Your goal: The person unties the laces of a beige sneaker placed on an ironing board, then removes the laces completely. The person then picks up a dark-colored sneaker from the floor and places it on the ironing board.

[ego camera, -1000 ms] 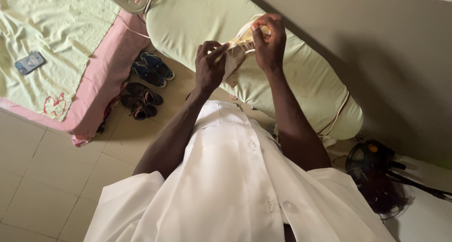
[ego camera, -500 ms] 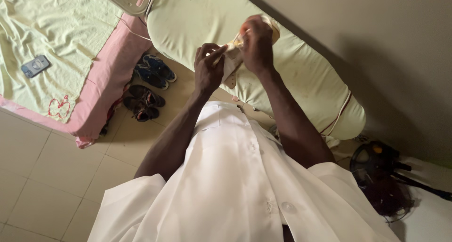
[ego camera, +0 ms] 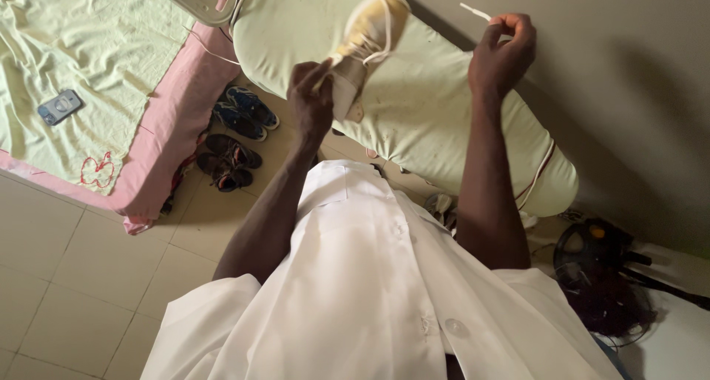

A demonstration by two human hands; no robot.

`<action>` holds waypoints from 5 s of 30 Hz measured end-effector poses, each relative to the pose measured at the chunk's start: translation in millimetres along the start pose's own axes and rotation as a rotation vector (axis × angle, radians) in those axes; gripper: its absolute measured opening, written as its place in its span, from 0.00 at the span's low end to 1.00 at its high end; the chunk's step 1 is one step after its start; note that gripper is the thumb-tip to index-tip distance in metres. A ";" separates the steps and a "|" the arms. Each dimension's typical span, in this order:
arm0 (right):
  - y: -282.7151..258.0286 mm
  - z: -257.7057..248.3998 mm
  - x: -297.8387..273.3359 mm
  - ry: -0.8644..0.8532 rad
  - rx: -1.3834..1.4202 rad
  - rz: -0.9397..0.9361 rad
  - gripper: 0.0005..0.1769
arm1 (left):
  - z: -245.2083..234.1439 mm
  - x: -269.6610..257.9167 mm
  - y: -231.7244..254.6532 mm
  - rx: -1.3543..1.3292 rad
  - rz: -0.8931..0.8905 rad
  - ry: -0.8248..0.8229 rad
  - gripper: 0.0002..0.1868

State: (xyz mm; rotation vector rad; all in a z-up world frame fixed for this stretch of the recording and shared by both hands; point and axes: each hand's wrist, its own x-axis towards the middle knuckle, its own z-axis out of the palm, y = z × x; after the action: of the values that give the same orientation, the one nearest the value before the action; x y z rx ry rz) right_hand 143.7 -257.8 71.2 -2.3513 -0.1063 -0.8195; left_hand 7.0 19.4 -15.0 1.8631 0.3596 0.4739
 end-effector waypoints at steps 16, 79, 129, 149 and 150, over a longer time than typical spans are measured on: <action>-59.3 32.6 -78.5 -0.802 0.309 0.302 0.07 | -15.8 40.1 -44.7 -0.040 -0.202 -0.289 0.14; -40.7 -22.0 -45.1 -0.721 0.197 -0.046 0.09 | 103.3 -3.6 52.8 0.442 0.093 -0.597 0.06; -44.2 -0.3 -128.8 -0.488 0.384 0.289 0.06 | 60.4 -23.9 33.6 -0.104 -0.189 -0.493 0.14; -41.4 -4.1 -132.5 -0.526 0.562 0.383 0.09 | 55.4 -31.8 34.7 -0.168 -0.266 -0.502 0.14; -39.7 -1.8 -131.9 -0.531 0.582 0.388 0.09 | 55.5 -32.0 35.4 -0.169 -0.225 -0.497 0.14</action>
State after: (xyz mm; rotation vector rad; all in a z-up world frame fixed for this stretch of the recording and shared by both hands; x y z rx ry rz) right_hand 26.2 -210.6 17.1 -1.8803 -0.0896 0.0449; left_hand 6.7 -52.8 -2.6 1.6824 0.1811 -0.1135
